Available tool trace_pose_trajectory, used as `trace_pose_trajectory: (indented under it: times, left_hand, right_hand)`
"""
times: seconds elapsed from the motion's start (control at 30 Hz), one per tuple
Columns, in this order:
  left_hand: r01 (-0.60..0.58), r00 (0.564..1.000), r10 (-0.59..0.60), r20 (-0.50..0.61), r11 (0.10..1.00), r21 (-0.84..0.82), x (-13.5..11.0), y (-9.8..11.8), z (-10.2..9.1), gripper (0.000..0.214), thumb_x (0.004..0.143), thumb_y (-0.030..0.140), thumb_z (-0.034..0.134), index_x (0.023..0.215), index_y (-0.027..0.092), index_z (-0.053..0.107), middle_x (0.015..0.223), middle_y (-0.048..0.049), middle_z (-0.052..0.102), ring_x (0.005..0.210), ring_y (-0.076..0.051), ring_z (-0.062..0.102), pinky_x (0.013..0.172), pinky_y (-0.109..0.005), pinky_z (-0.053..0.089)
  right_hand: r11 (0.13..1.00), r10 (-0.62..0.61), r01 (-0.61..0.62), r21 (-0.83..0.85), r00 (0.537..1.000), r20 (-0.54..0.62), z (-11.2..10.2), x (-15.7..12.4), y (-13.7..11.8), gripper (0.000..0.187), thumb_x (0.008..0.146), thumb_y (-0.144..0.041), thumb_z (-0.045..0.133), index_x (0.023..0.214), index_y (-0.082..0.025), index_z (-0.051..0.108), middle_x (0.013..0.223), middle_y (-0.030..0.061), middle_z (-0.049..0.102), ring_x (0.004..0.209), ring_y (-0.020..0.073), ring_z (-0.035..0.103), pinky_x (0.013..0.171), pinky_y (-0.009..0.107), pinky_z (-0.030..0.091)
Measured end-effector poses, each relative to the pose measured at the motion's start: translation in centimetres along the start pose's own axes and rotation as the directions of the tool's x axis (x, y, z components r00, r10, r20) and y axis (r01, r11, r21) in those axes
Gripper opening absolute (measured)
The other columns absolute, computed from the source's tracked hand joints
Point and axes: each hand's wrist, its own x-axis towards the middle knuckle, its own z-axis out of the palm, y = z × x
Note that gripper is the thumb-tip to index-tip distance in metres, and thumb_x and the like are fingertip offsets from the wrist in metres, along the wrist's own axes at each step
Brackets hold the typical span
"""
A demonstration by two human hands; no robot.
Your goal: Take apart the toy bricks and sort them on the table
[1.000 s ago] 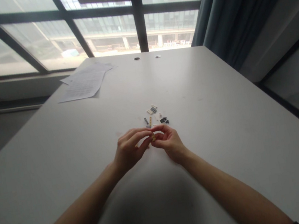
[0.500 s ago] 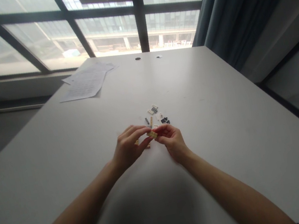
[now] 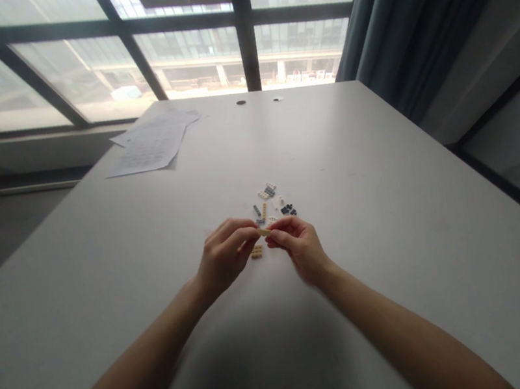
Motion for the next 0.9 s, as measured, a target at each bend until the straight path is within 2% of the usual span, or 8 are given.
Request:
trace_pose_trajectory:
  times: [0.33, 0.57, 0.77, 0.9]
  left_hand:
    - [-0.025, 1.000, 0.024, -0.010, 0.997, -0.072, 0.26, 0.35, -0.08, 0.020, 0.085, 0.006, 0.058, 0.100, 0.019, 0.063, 0.101, -0.0069, 0.070, 0.089, -0.014, 0.063, 0.080, -0.028, 0.053]
    - [-0.037, 0.999, 0.039, 0.033, 0.998, -0.058, 0.43, 0.55, -0.14, 0.021, 0.087, 0.010, 0.055, 0.104, 0.021, 0.063, 0.102, -0.0070, 0.070, 0.089, -0.016, 0.063, 0.081, -0.031, 0.052]
    - [0.034, 0.999, -0.034, 0.039, 0.999, -0.005, 0.49, 0.57, -0.25, 0.019, 0.087, 0.015, 0.058, 0.105, 0.020, 0.062, 0.095, -0.0063, 0.068, 0.085, -0.015, 0.063, 0.078, -0.028, 0.053]
    - [0.078, 0.993, -0.076, 0.091, 0.997, -0.020, 0.28, 0.59, -0.12, 0.010, 0.088, 0.018, 0.058, 0.097, 0.019, 0.063, 0.091, -0.0051, 0.067, 0.080, -0.013, 0.064, 0.073, -0.025, 0.052]
  right_hand:
    - [1.000, 0.009, -0.008, -0.018, 1.000, 0.027, 0.19, -0.12, 0.02, 0.018, 0.063, -0.022, 0.082, 0.075, -0.020, 0.068, 0.072, -0.0023, 0.070, 0.067, 0.0108, 0.066, 0.070, 0.024, 0.055]
    - [0.999, 0.044, -0.042, -0.034, 0.998, 0.044, 0.27, -0.33, 0.08, 0.021, 0.063, -0.023, 0.081, 0.078, -0.020, 0.066, 0.072, -0.0026, 0.070, 0.065, 0.0129, 0.067, 0.070, 0.028, 0.056]
    - [1.000, 0.028, -0.028, 0.003, 1.000, 0.012, -0.01, -0.18, 0.08, 0.019, 0.065, -0.023, 0.080, 0.079, -0.020, 0.067, 0.075, -0.0021, 0.069, 0.065, 0.0125, 0.066, 0.068, 0.026, 0.056]
    - [0.999, 0.007, -0.006, 0.038, 1.000, -0.017, -0.19, 0.01, 0.11, 0.017, 0.067, -0.024, 0.079, 0.080, -0.020, 0.067, 0.076, -0.0010, 0.070, 0.067, 0.0117, 0.066, 0.068, 0.025, 0.056]
